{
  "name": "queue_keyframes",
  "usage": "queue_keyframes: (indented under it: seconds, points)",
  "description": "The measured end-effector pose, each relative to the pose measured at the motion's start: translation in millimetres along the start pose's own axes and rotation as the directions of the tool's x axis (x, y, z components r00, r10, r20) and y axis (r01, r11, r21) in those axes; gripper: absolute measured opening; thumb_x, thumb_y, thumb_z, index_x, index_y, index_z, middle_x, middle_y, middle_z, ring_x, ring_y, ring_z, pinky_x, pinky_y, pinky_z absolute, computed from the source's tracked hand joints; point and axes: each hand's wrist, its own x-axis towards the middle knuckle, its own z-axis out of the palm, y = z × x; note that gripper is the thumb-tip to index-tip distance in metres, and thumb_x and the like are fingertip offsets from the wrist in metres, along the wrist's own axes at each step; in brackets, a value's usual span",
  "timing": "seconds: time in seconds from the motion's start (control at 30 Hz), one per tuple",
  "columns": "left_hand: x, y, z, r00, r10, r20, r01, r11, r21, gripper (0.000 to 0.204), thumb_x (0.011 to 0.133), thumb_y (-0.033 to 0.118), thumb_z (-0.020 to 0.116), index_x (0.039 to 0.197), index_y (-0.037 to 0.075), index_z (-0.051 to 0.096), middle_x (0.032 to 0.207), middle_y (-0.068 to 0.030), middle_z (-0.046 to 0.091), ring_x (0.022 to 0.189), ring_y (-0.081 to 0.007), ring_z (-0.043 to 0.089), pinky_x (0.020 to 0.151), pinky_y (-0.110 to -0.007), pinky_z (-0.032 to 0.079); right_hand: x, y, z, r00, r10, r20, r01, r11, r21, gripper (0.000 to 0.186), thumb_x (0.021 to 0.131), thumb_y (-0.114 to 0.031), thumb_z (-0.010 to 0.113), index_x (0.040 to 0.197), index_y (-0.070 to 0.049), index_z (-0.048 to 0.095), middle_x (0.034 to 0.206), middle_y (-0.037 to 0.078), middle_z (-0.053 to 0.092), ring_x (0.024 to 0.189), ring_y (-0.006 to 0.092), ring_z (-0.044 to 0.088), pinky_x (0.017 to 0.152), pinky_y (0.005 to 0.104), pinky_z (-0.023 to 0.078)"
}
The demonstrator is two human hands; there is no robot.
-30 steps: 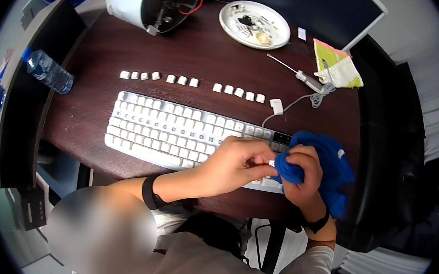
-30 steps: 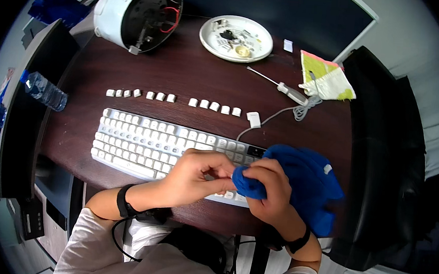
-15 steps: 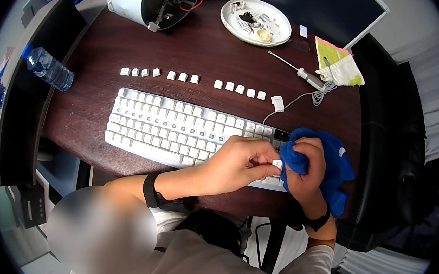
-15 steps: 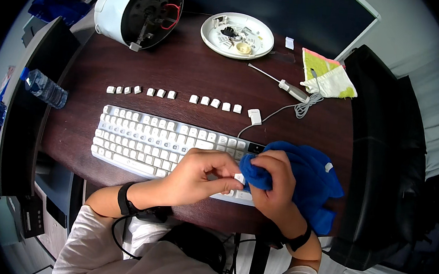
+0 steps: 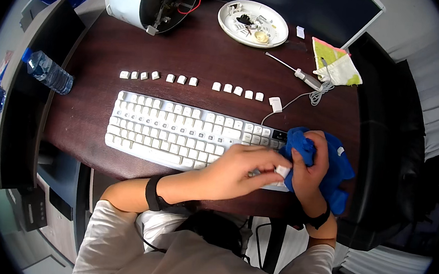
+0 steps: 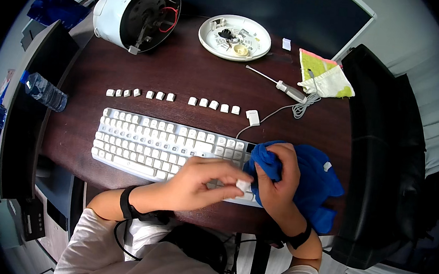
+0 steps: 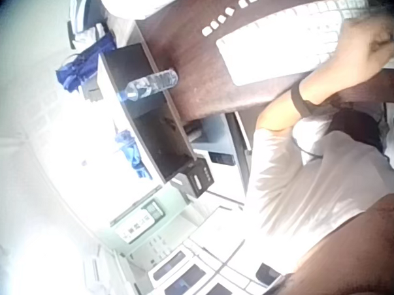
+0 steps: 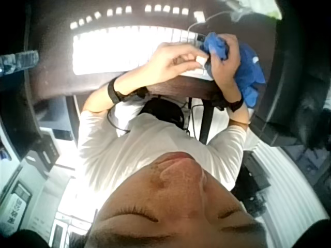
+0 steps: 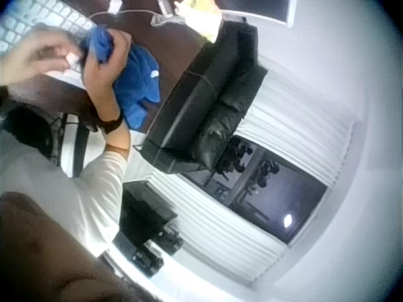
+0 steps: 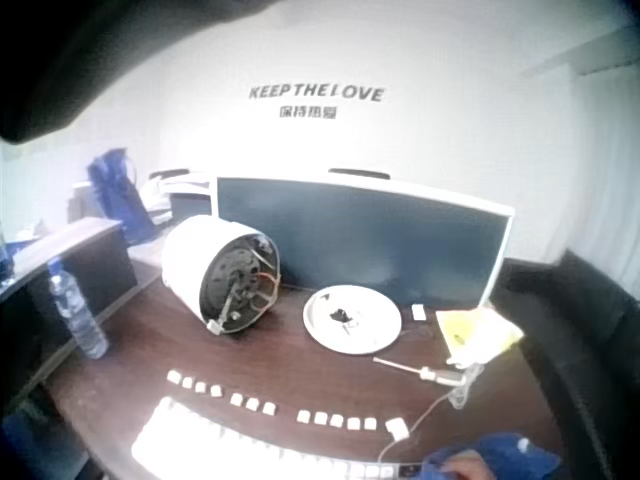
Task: The person cleans individual white keyboard keycaps using a blue cloth. They pick up each keycap from a row on the desk, wipe it thoroughly, and place it back down. The process is repeated for multiple keycaps in a sequential manner.
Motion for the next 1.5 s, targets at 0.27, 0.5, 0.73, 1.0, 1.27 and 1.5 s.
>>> queue_keyframes:
  seconds: [0.27,0.5,0.73,1.0,1.27,1.5]
  points:
    - [3,-4,0,0.966,-0.231,-0.115,0.174,0.911,-0.373,0.023,0.089,-0.002,0.054,0.111,0.001,0.06,0.073,-0.0005,0.054,0.061,-0.0045,0.051,0.054,-0.021,0.044,-4,-5,-4,0.999,-0.012,0.044,0.01,0.999,0.045,0.026,0.079,0.0,0.065,0.101,-0.001,0.051,0.094,0.013,0.054,0.083,0.0209,0.055,0.076,0.0298,0.044]
    - [3,-4,-2,0.951,-0.307,-0.042,0.239,0.812,-0.532,0.023,0.094,0.0,0.047,0.116,-0.001,0.056,0.081,-0.0028,0.055,0.063,-0.0088,0.056,0.058,-0.023,0.048,-5,-6,-1,0.995,-0.067,0.077,0.063,0.997,0.051,0.029,0.076,0.002,0.067,0.1,-0.001,0.052,0.095,0.014,0.055,0.082,0.0231,0.056,0.074,0.0309,0.046]
    - [3,-13,-4,0.93,-0.36,0.075,0.321,0.694,-0.644,0.014,0.093,0.0,0.051,0.105,-0.004,0.055,0.083,-0.0082,0.061,0.067,-0.0132,0.062,0.062,-0.025,0.051,-2,-6,1,0.989,-0.097,0.115,0.095,0.995,0.028,0.031,0.073,0.003,0.069,0.1,-0.002,0.053,0.093,0.014,0.056,0.08,0.0245,0.057,0.072,0.0309,0.046]
    - [4,-15,-6,0.939,-0.339,0.061,0.292,0.691,-0.661,0.013,0.092,0.001,0.053,0.104,-0.004,0.055,0.085,-0.0093,0.063,0.068,-0.0141,0.063,0.063,-0.025,0.052,0,-9,0,0.968,-0.15,0.201,0.142,0.988,0.051,0.033,0.072,0.003,0.069,0.1,-0.003,0.054,0.092,0.013,0.056,0.08,0.0249,0.057,0.071,0.0309,0.046]
    - [2,-12,-3,0.933,-0.345,0.102,0.328,0.697,-0.638,0.013,0.093,0.0,0.052,0.105,-0.004,0.055,0.086,-0.0085,0.063,0.069,-0.014,0.063,0.064,-0.026,0.052,-2,-9,-1,0.981,-0.142,0.133,0.141,0.99,0.016,0.031,0.071,0.004,0.069,0.099,-0.003,0.055,0.092,0.013,0.056,0.079,0.0259,0.057,0.071,0.0317,0.047]
    - [3,-10,-3,0.947,-0.297,0.12,0.303,0.711,-0.634,0.015,0.09,-0.003,0.054,0.105,-0.002,0.055,0.086,-0.0072,0.062,0.071,-0.0123,0.063,0.065,-0.024,0.051,-1,-5,3,0.997,-0.072,0.022,0.074,0.987,-0.14,0.032,0.072,0.005,0.068,0.099,-0.003,0.054,0.092,0.014,0.056,0.079,0.0265,0.058,0.071,0.0315,0.047]
